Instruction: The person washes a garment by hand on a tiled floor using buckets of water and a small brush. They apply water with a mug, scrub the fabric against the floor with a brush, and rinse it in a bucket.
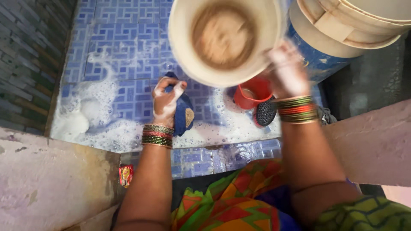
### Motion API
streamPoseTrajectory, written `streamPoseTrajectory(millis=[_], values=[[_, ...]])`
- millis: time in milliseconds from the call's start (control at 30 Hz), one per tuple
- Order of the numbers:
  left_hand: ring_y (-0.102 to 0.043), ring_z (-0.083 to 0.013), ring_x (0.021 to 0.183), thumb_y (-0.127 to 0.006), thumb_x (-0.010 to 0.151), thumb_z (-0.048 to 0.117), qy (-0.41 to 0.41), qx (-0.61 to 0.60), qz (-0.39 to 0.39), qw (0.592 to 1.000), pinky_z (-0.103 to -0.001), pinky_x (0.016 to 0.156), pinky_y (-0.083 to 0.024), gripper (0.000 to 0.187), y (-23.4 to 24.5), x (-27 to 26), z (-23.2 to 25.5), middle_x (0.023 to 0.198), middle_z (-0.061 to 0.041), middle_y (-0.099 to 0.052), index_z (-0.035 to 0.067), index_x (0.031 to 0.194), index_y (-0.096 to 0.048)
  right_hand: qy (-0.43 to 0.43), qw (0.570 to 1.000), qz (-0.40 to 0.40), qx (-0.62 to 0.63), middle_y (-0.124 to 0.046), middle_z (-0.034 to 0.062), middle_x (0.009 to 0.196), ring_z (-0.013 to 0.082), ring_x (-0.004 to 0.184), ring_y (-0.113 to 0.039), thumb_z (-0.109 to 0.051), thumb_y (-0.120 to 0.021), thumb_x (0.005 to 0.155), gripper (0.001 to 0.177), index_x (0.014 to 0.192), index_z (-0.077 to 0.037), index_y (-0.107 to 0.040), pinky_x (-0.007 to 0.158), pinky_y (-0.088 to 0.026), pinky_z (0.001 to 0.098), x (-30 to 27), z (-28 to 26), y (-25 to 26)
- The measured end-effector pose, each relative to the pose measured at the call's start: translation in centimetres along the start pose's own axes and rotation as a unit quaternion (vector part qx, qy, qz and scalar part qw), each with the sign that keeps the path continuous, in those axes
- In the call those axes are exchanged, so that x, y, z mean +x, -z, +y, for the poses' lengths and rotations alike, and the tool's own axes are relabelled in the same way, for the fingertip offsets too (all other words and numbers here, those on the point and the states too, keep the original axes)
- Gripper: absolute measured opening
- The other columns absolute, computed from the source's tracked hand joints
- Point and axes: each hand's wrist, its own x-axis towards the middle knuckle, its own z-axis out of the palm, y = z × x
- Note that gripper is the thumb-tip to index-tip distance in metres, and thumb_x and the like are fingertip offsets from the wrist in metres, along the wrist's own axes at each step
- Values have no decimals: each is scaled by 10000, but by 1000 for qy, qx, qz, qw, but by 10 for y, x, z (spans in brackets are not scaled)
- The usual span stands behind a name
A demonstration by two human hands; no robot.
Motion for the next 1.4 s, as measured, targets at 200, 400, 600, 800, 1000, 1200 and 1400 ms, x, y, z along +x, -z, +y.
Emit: streamPoseTrajectory(millis=[200, 400, 600, 800, 1000, 1200, 1400], values=[[-620, -111, 722, -834, 850, 78, 112, -89, 114, 983, -260, 598, -526, 189, 15, 0, -2, 880, -8, -634, 60, 771, -664, 76, 970, 216, -77, -653, 32, 1113, 170, 1005, -634, -225, -697, 1068, 241, 1249, -87, -619, 855, -549, 347, 33, -79, 160], [-642, -128, 569, -803, 797, 75, 238, -112, 143, 954, -267, 483, -535, 133, 19, 3, 0, 782, -38, -662, 68, 778, -671, -9, 898, 282, -338, -654, 53, 1090, 194, 983, -635, -228, -692, 1052, 249, 1233, -75, -614, 834, -552, 379, 106, -117, 221], [-649, -147, 624, -795, 814, 34, 232, -77, 166, 955, -253, 505, -536, 137, 26, -5, -28, 819, -72, -667, 41, 793, -660, -124, 775, 229, -575, -654, 73, 1067, 217, 961, -637, -230, -687, 1037, 258, 1217, -63, -609, 814, -554, 411, 181, -112, 260], [-733, -153, 791, -741, 832, 6, 173, -48, 165, 970, -242, 634, -614, 113, 35, -12, -56, 970, -87, -676, 31, 784, -642, -197, 682, 154, -688, -654, 94, 1044, 240, 940, -638, -232, -682, 1021, 267, 1202, -51, -603, 794, -557, 442, 241, -79, 267], [-738, -160, 836, -729, 869, -4, 129, 45, 157, 978, -236, 700, -628, 106, 45, -15, -80, 975, -98, -668, 18, 808, -645, -239, 609, 99, -750, -654, 114, 1021, 263, 918, -640, -234, -677, 1006, 276, 1186, -40, -598, 773, -560, 474, 283, -56, 275], [-713, -114, 783, -743, 872, -6, 155, 2, 162, 974, -225, 671, -583, 102, 38, -13, -75, 908, -74, -690, 35, 847, -652, -262, 578, 74, -769, -654, 135, 998, 286, 896, -642, -236, -671, 990, 286, 1170, -28, -593, 753, -562, 506, 286, -40, 290], [-663, -108, 730, -756, 874, 1, 192, -46, 187, 962, -220, 610, -528, 125, 33, -15, -69, 881, -70, -687, 44, 832, -646, -262, 586, 57, -765, -654, 155, 975, 309, 875, -643, -239, -666, 975, 296, 1154, -16, -587, 732, -565, 537, 288, -39, 277]])
